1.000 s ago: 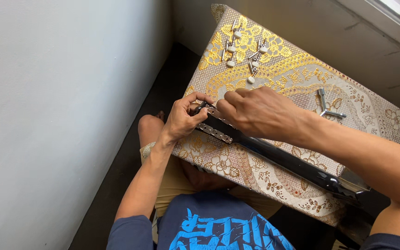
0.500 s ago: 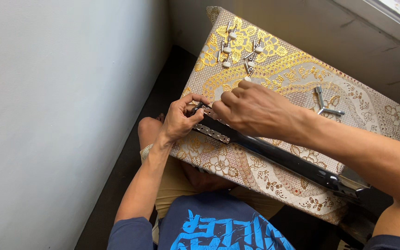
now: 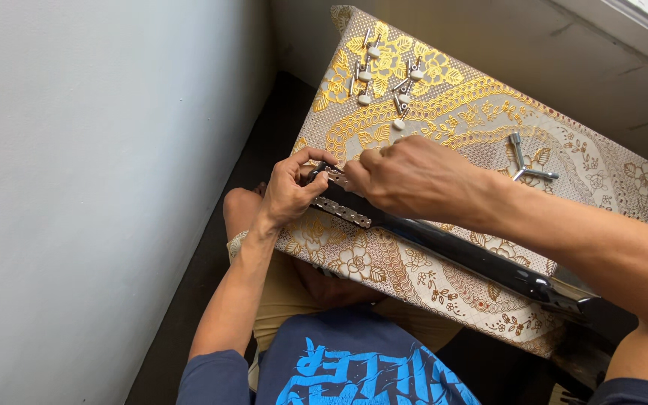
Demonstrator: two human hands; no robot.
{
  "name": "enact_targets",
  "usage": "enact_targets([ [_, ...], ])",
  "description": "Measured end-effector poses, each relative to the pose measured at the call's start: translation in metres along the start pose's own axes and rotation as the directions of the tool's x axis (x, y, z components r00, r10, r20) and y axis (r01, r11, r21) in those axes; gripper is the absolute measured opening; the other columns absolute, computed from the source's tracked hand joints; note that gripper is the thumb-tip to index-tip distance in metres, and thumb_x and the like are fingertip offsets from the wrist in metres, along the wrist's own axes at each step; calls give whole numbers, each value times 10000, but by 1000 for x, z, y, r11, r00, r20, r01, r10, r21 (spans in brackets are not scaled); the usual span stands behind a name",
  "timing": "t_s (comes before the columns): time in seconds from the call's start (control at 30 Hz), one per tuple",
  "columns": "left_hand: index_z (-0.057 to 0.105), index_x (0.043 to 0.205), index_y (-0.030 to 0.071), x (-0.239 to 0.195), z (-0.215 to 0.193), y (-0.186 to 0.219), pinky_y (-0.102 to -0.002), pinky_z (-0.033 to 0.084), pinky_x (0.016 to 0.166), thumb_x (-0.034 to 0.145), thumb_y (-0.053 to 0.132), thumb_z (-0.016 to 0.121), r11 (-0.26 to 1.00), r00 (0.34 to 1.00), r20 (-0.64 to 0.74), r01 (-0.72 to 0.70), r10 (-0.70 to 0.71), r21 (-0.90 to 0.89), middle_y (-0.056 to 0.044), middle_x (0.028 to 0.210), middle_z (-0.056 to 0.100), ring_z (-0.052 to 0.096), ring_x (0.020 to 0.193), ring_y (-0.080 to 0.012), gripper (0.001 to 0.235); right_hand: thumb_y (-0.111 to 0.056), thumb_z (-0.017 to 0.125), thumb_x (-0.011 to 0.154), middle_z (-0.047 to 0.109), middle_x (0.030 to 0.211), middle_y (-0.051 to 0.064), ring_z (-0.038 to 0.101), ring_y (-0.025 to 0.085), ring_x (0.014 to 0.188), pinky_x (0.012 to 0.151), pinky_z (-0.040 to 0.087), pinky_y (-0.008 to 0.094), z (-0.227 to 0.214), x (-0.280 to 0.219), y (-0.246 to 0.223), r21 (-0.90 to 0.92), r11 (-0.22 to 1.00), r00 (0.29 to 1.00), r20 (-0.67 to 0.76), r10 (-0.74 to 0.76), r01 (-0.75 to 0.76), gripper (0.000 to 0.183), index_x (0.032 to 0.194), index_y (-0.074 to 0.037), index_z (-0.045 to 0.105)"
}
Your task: The person assembles the headstock of a black electric guitar by installing tuning pegs and securing them with screws. They use a screwdriver and an Allen key to tighten the components and place washers and nuts onto the tuning pegs.
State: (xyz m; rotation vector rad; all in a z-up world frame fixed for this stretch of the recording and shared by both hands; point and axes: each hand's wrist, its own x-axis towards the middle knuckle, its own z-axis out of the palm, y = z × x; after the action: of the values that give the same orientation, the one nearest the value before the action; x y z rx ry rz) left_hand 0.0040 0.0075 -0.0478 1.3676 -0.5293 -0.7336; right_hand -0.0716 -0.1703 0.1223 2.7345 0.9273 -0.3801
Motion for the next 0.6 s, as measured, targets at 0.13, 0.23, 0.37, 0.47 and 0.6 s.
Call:
enact_targets([
  [0.13,666,1065,105,1,-2,-3,-134,302,441,829,18,566,1000,1000,15,-24,24,0,18,493,541,398,451,-14,271,-225,388,981,611,736,80,686,205,651,648,544,334,8,-2,6,-14,999,999,34,33,-32,235,873,-105,558],
  [0.23,666,1069,111,3,-2,-2,-140,305,437,832,28,563,1000,1000,14,-24,24,14,16,493,541,393,450,-20,271,-259,377,991,587,790,84,687,244,740,641,574,388,-4,0,6,83,995,999,6,46,-46,229,967,-90,530],
  [0.37,669,1133,139,-1,-1,7,-150,323,468,853,80,538,995,998,30,-66,64,72,16,512,583,388,480,-18,315,-130,403,896,537,810,72,663,262,671,516,578,391,7,6,2,80,995,997,-50,-51,55,140,920,-69,526],
  [0.47,666,1140,129,-1,-2,6,-147,317,473,854,77,533,991,995,31,-96,93,92,19,498,562,401,477,-17,319,-72,396,861,529,788,73,677,272,628,489,576,396,4,11,0,136,988,997,-35,-62,67,148,916,-60,532],
  [0.6,671,1137,135,0,-4,-1,-150,325,478,858,97,540,988,992,39,-124,121,89,12,523,595,405,488,-19,311,-47,406,829,531,761,109,685,369,593,475,571,457,12,12,-3,285,959,1000,-22,13,-6,149,925,-24,518],
])
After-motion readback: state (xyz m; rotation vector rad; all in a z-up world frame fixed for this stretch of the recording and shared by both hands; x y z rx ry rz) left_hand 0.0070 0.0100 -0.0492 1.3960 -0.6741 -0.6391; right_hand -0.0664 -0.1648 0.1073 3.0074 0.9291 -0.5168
